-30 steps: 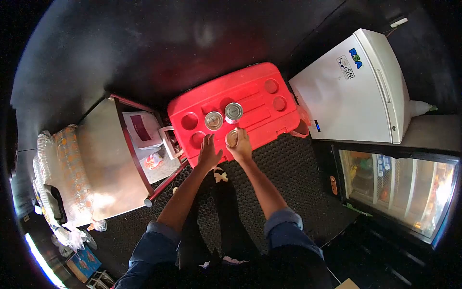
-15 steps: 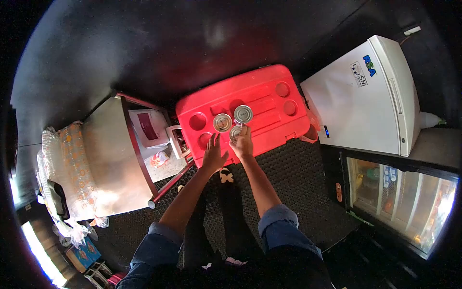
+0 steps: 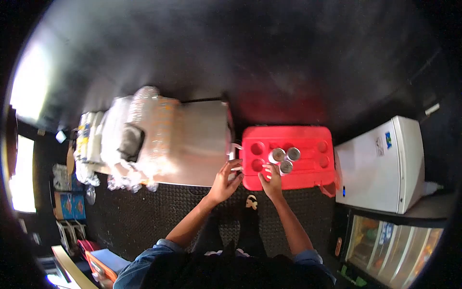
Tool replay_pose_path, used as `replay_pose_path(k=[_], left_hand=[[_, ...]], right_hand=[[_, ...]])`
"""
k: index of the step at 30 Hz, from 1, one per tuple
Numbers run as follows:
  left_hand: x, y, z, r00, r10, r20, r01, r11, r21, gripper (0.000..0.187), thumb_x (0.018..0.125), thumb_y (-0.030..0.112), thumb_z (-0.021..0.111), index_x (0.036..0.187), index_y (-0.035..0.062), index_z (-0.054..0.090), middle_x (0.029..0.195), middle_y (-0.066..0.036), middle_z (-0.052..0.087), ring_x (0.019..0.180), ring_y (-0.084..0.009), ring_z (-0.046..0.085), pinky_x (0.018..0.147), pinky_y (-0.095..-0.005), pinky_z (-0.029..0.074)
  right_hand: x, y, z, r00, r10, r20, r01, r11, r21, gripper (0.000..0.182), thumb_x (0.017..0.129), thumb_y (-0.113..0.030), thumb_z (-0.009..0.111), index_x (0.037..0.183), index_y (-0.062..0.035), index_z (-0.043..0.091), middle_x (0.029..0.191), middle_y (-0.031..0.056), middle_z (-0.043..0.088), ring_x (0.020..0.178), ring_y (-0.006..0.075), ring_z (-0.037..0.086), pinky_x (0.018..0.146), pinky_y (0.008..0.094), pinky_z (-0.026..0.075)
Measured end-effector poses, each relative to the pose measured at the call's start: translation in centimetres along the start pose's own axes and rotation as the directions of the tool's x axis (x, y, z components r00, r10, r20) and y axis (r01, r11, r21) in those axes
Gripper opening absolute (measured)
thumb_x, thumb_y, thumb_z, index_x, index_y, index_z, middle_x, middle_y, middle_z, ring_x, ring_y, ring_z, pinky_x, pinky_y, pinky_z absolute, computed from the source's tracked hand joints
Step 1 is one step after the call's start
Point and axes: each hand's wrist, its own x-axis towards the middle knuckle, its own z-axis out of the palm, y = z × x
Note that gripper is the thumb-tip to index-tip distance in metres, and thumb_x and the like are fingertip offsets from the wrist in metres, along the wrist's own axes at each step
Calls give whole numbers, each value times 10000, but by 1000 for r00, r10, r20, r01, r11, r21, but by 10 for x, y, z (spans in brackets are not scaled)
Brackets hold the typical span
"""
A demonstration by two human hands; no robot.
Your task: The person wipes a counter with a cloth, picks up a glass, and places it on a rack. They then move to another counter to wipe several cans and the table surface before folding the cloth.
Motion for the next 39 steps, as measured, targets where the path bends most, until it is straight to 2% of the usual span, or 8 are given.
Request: replay_pose_path(k=[8, 12, 15, 25, 28, 30, 36, 39], left_hand=[[-75, 66, -179, 897, 193, -397, -181, 981, 68, 259, 856, 6, 566, 1113, -5, 541, 1103, -124, 578, 1020, -200, 577, 843, -315, 477], [-111, 59, -241, 871, 123, -476, -172, 983, -60, 260, 872, 32, 566, 1126, -6, 526, 1093, -114, 596, 987, -185, 593, 817, -306, 487], [-134, 45, -278, 855, 110, -506, -175, 981, -82, 269, 884, 59, 567, 1141, -5, 516, 1092, -110, 594, 968, -175, 593, 807, -303, 483], [-152, 36, -365, 814, 155, -561, -231, 971, -67, 343, 881, 64, 578, 1204, 24, 470, 1201, -104, 532, 1031, -186, 556, 835, -310, 470], [-126, 47, -379, 720, 336, -608, -269, 942, 203, 463, 854, 71, 600, 1272, 45, 403, 1294, -130, 433, 1181, -236, 452, 914, -376, 426], [-111, 61, -386, 699, 360, -619, -274, 933, 233, 612, 836, 167, 642, 1346, 39, 329, 1353, -162, 352, 1253, -291, 368, 1012, -424, 326], [-82, 77, -376, 988, 152, 36, -118, 876, -467, 391, 906, 196, 583, 1228, -7, 496, 1130, -79, 597, 1020, -141, 570, 889, -279, 437], [-69, 98, -316, 994, 50, -92, -101, 686, -721, 223, 934, 209, 546, 1077, 42, 587, 998, -17, 627, 896, -75, 560, 805, -240, 445]], right_hand=[[7, -239, 141, 839, -478, 259, 381, 857, 346, 363, 829, -123, 660, 1169, -71, 545, 1177, 92, 548, 984, 213, 584, 804, 344, 493], [47, -300, 220, 885, -415, 212, 405, 910, 91, 631, 835, -424, 619, 1252, 26, 476, 1314, 199, 466, 1057, 299, 569, 848, 387, 477], [88, -304, 264, 893, -282, 350, 335, 937, -101, 605, 756, -502, 679, 983, 53, 601, 970, 202, 633, 873, 261, 622, 745, 367, 488], [21, -423, 277, 779, -612, 137, 614, 789, 29, 303, 789, -139, 661, 1031, -27, 518, 984, 181, 617, 968, 319, 592, 840, 369, 447], [22, -442, 264, 535, -842, 67, 819, 537, 201, 245, 810, -174, 652, 992, -87, 513, 880, 32, 573, 825, 190, 558, 767, 324, 428], [15, -453, 236, 643, -724, 250, 659, 689, 302, 156, 843, -74, 615, 963, -82, 516, 825, -57, 445, 783, 29, 418, 679, 215, 365], [-14, -438, 151, 738, -633, 236, 570, 771, 284, 157, 851, -100, 635, 973, -74, 541, 868, -56, 484, 811, 21, 435, 682, 197, 372], [-27, -410, 122, 795, -607, 17, 591, 779, 209, 211, 820, -77, 669, 991, -69, 545, 894, -31, 536, 804, 47, 491, 690, 211, 427]])
